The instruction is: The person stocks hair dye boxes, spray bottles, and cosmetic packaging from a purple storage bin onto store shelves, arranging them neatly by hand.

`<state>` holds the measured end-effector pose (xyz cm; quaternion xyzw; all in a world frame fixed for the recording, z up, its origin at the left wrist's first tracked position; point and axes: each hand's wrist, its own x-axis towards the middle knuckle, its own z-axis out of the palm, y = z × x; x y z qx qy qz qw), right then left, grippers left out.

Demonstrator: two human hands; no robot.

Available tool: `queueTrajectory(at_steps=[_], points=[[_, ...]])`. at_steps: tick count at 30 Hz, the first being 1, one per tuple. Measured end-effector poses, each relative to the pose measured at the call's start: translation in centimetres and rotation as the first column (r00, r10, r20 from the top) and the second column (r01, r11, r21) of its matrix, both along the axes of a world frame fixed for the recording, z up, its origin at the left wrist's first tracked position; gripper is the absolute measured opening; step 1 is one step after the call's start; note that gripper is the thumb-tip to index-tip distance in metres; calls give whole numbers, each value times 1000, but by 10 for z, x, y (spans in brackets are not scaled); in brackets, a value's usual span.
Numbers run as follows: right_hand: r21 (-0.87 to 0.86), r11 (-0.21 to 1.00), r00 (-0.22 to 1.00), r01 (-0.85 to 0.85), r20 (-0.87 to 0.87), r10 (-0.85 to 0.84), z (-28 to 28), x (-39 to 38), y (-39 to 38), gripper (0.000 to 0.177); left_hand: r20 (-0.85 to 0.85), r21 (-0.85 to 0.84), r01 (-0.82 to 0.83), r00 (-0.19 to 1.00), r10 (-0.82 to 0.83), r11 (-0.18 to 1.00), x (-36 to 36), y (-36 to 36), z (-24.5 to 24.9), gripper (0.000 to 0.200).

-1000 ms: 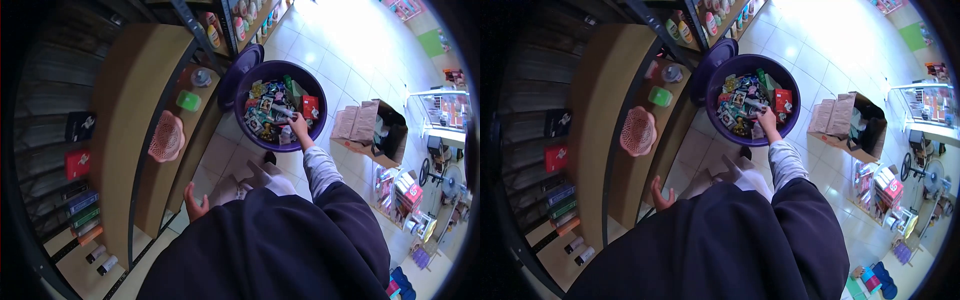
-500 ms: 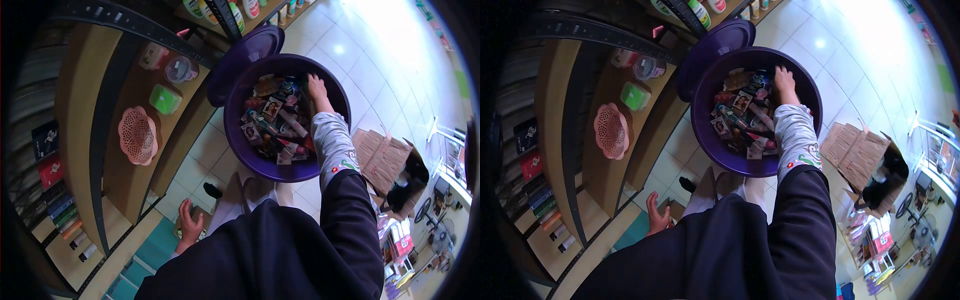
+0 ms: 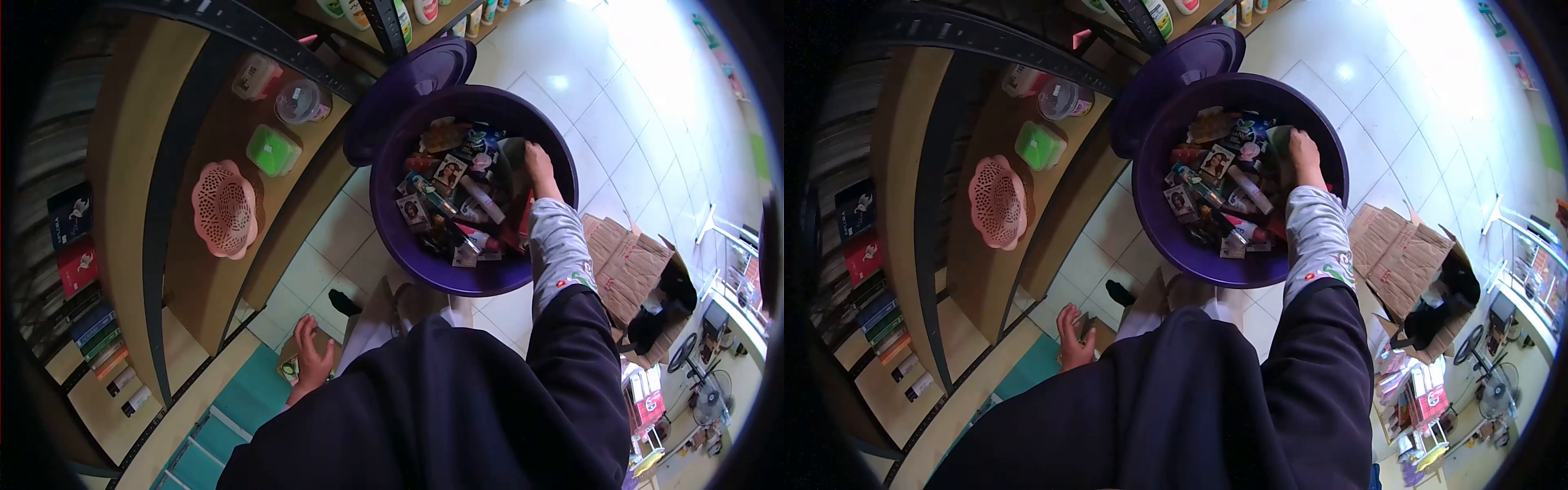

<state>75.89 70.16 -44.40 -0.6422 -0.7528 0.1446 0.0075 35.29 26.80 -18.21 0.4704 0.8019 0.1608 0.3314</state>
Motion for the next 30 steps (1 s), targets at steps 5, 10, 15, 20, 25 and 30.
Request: queueTrajectory(at_steps=[5,10,15,20,25,30], points=[[-9,995,989,97,-111,-97,112,18,-22,40,30,62,3,1000,-5,998,-3,4,23,66],[-217,954,869,208,-406,-282,297,-10,-54,43,127,218,-24,992,-4,976,2,35,73,69],[-333,936,511,-113,-828,-233,448,-87,-108,38,763,228,-322,645,36,919,12,90,155,76],[-167,842,237,-513,-970,-48,557,-198,-164,37,996,68,-395,-27,-86,916,-20,91,239,70],[-59,659,126,-750,-990,55,613,-293,-215,56,976,216,-485,143,-167,848,-87,29,265,40],[-44,769,-39,-638,-995,-89,622,-403,-291,62,606,748,-478,775,-180,460,-142,-29,292,49]])
